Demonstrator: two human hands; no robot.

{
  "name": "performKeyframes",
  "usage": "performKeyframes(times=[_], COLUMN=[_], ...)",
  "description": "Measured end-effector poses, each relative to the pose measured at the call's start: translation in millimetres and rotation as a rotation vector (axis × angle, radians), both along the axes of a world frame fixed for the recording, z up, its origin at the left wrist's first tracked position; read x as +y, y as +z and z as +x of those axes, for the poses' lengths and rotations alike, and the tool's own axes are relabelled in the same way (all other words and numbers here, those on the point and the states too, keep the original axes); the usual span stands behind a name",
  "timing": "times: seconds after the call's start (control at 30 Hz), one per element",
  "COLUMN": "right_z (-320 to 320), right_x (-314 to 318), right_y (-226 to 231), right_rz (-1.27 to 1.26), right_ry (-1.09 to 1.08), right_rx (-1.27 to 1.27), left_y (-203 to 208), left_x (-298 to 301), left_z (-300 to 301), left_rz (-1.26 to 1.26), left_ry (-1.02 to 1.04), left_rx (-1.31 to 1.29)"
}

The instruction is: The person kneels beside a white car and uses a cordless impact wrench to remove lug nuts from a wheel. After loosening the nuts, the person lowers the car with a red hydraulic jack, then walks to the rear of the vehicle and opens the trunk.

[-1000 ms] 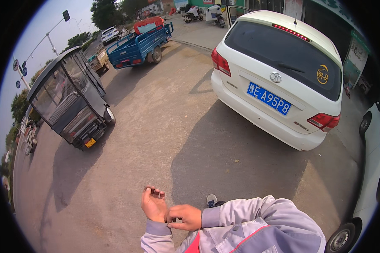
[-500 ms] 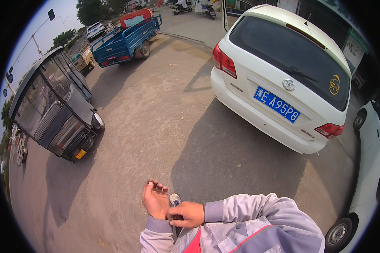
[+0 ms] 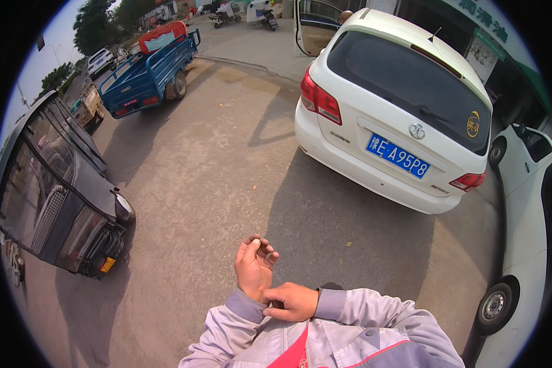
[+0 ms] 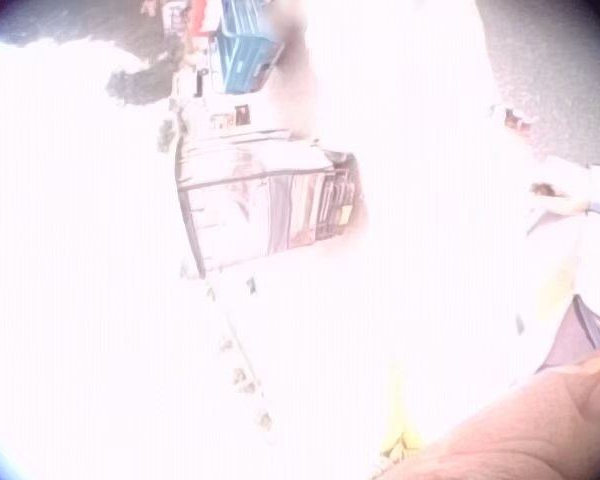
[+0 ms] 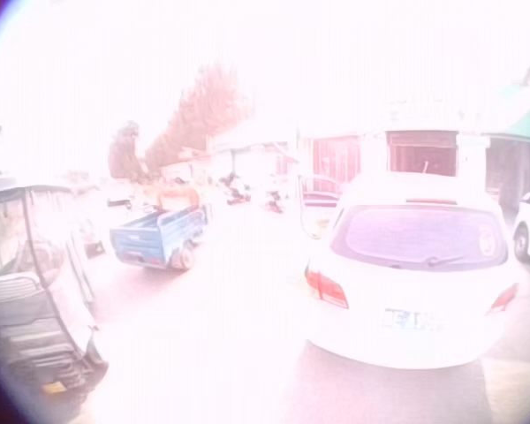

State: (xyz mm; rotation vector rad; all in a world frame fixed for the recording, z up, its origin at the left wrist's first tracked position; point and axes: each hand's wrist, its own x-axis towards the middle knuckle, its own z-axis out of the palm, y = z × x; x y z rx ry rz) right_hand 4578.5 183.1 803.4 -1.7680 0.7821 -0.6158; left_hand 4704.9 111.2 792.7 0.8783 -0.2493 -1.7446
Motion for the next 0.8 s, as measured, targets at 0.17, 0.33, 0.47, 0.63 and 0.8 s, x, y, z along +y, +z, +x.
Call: performKeyframes(times=[0.17,0.33,0.47,0.63,0.8], right_z=[4,-43,-138,-227,-184], right_x=[-22,-55,-44,119,245], right_y=[14,-13,-127,-281,-279], right_rz=[0.006,-0.145,0.042,0.733,1.056], right_ry=[-0.186,-0.634,-1.142,-1.683,-1.685], right_rx=[-0.048,0.025,0.298,0.625,0.744], left_y=[-6,-23,-50,-75,-89], left_x=[-28,-47,-55,-60,-83], left_z=[13,37,64,94,105], left_rz=[0.030,-0.017,0.057,0.120,0.193], left_ry=[-0.029,-0.041,-0.064,-0.068,-0.017], left_rx=[0.008,-0.023,-0.014,-0.043,-0.079])
